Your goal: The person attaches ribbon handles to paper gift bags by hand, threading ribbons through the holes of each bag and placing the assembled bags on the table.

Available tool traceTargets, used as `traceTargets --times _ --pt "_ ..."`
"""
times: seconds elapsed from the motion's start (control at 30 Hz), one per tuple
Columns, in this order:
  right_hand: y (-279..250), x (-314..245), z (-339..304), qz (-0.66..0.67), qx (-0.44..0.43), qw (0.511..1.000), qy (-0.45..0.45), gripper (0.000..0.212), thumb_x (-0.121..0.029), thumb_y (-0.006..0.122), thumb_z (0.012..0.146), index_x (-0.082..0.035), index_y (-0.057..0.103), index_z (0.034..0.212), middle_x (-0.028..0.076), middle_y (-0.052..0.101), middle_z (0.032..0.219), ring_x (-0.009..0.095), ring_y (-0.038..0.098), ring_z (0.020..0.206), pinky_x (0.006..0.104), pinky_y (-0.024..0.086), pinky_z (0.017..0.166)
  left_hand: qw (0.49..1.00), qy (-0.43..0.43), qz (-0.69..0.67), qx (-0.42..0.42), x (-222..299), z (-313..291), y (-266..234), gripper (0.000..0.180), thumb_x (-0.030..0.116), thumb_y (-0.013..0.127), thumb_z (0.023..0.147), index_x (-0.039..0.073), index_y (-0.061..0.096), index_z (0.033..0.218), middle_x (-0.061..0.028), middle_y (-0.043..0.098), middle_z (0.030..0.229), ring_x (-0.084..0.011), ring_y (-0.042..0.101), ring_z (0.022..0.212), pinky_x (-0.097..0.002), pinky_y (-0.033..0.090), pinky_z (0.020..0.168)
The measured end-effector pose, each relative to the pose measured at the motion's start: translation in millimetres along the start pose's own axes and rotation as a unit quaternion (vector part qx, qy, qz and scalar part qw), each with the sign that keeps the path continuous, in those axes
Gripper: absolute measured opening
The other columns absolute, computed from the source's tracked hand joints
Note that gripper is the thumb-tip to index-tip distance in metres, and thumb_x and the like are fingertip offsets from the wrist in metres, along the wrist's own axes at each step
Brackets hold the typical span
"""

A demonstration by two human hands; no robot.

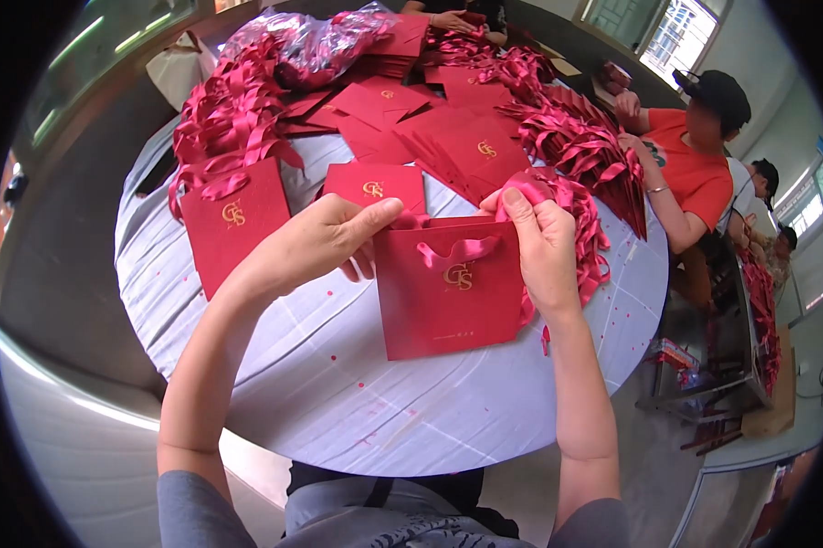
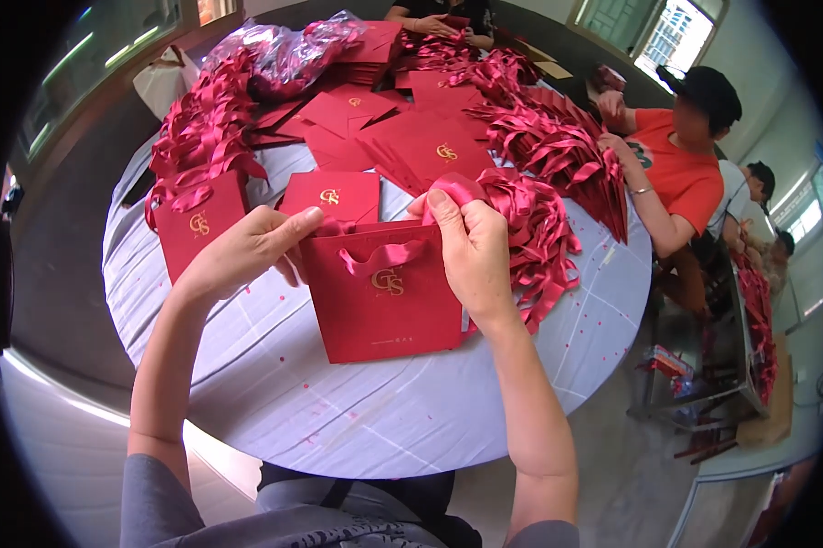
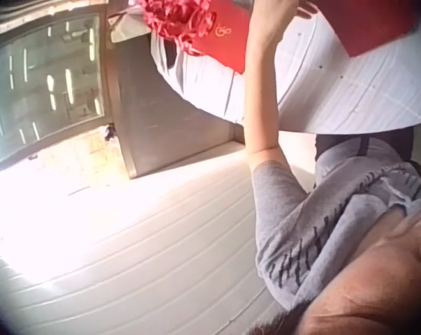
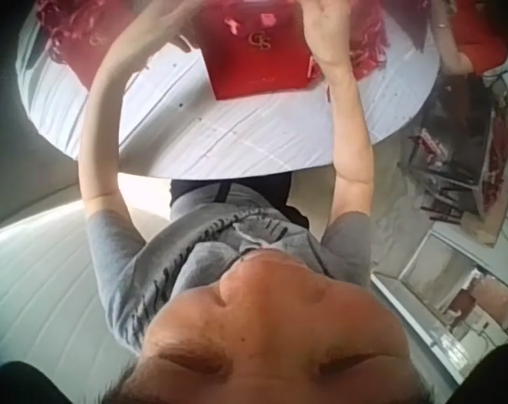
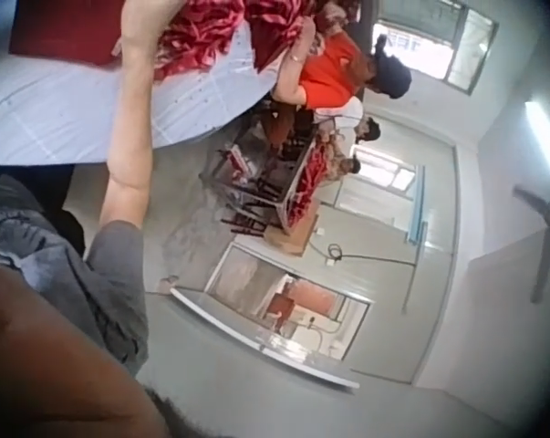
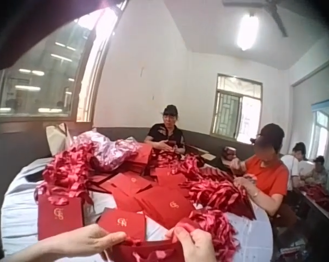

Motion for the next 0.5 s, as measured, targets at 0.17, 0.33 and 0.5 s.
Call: traceTargets --times 0.17,0.33,0.5 --pt "11.4 6.2 -4.0 -0.067 0.008 0.998 -0.015 0.036 -0.026 0.048 0.099 0.003 0.064 0.083 0.003 0.063 0.074 0.007 0.057 0.069 0.0217 0.045 0.065 0.99 0.048 -0.116 0.071 -9.2 1.6 3.4 0.033 0.029 0.059 0.092 -0.002 0.07 0.092 0.0016 0.062 0.072 -0.0053 0.053 0.064 -0.0222 0.043 0.054" --pt "23.9 1.8 -9.4 -0.142 0.043 0.986 -0.081 0.032 -0.017 0.049 0.097 0.004 0.059 0.074 0.013 0.061 0.067 0.023 0.058 0.058 0.0333 0.043 0.056 0.985 0.101 0.017 0.138 -10.0 6.0 4.3 0.026 0.016 0.062 0.09 -0.007 0.063 0.078 0.0057 0.051 0.062 -0.0023 0.037 0.058 -0.0245 0.03 0.048" --pt "41.9 3.8 -19.6 -0.233 0.02 0.963 -0.133 0.025 -0.012 0.053 0.093 0.003 0.057 0.074 0.019 0.061 0.068 0.037 0.06 0.06 0.0421 0.044 0.053 0.97 0.102 0.091 0.202 -30.7 16.4 5.7 0.02 0.011 0.061 0.087 -0.008 0.055 0.081 -0.0143 0.046 0.059 -0.0075 0.04 0.059 -0.0305 0.039 0.053"
Point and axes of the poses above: each hand's wrist, its own z-axis towards the middle knuckle, its own y-axis out of the palm, x = y × z, the point moved 7 cm from there along z, towards the middle knuckle
